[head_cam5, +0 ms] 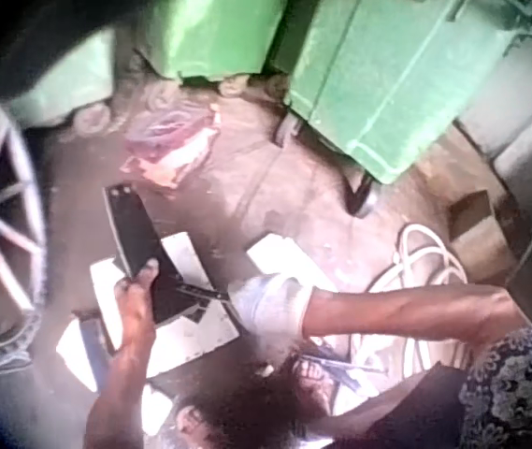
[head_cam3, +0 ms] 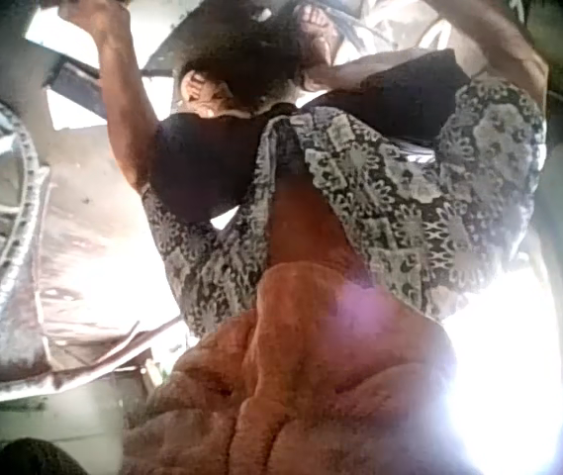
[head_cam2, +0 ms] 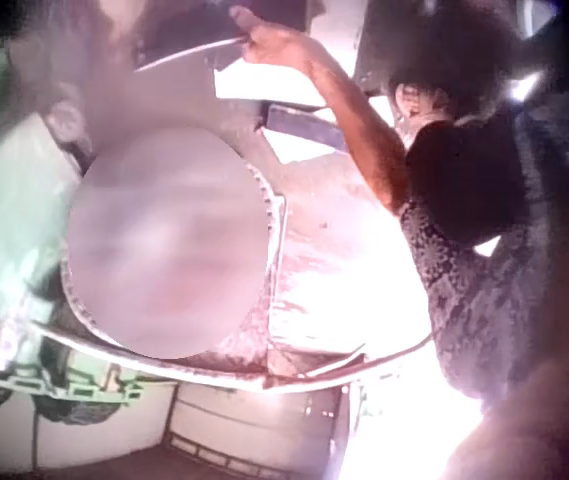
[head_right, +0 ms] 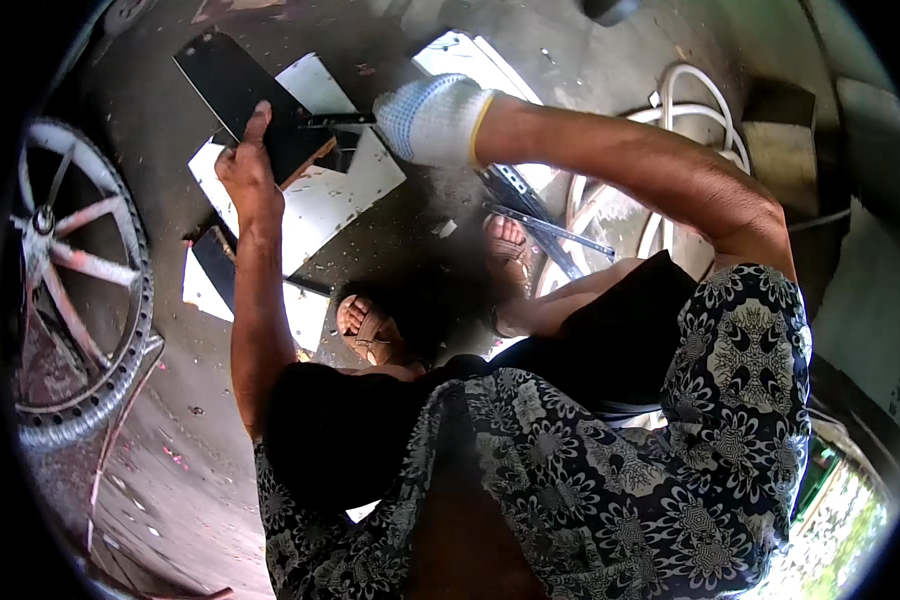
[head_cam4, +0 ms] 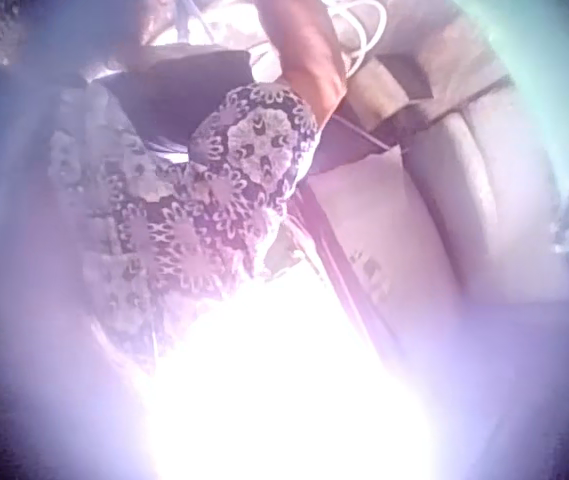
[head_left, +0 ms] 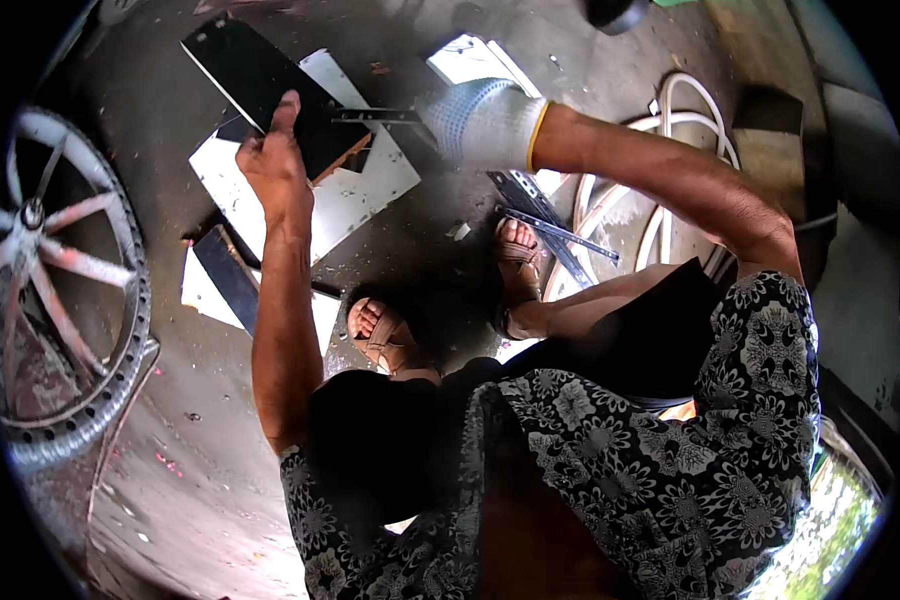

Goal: The person picks up pieces of tile and furniture components, and places them into large green trash bins. They use a wooden handle to strike and break apart the drawer pieces before discarding them.

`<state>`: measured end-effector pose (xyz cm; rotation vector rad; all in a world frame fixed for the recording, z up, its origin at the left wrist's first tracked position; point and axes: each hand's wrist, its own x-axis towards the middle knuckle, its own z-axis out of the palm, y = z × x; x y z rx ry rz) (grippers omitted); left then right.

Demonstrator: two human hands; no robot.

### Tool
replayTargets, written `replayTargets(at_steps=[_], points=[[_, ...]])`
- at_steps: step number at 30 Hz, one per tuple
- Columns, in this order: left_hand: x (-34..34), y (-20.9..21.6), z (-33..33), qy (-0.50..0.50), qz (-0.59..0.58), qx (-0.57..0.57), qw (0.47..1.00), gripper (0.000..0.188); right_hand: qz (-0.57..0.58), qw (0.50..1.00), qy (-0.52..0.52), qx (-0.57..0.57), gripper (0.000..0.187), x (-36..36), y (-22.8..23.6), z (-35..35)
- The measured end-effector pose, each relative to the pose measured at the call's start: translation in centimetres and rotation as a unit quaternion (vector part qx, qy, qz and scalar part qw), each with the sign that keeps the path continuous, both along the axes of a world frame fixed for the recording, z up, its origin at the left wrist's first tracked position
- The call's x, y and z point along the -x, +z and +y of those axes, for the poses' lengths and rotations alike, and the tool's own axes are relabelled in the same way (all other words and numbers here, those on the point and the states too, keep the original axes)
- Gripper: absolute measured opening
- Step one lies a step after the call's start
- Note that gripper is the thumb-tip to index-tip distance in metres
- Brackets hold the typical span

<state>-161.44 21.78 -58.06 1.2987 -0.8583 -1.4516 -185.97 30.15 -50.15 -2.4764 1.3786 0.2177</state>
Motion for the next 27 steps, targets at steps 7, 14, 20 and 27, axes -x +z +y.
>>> replayTargets(at_steps=[7, 14, 20, 27], points=[[2.4, 0.1, 1.7, -0.085, -0.084, 0.06, 0.991, 0.039, -0.008, 0.98, -0.185, -0.067, 0.032, 0.0, -2.7, 4.4], [1.6, -2.1, 4.9, -0.099, 0.03, -0.093, 0.99, 0.038, -0.298, 0.771, -0.439, -0.353, 0.063, -2.9, -4.0, 7.8], [1.1, 1.3, 4.0, -0.158, 0.376, -0.256, 0.876, 0.07, -0.357, 0.87, -0.247, -0.234, 0.055, -2.8, -6.7, 8.1], [1.1, -2.7, 5.7, -0.267, 0.458, -0.397, 0.749, 0.085, -0.357, 0.885, -0.125, -0.27, 0.039, -2.6, -6.2, 8.7]])
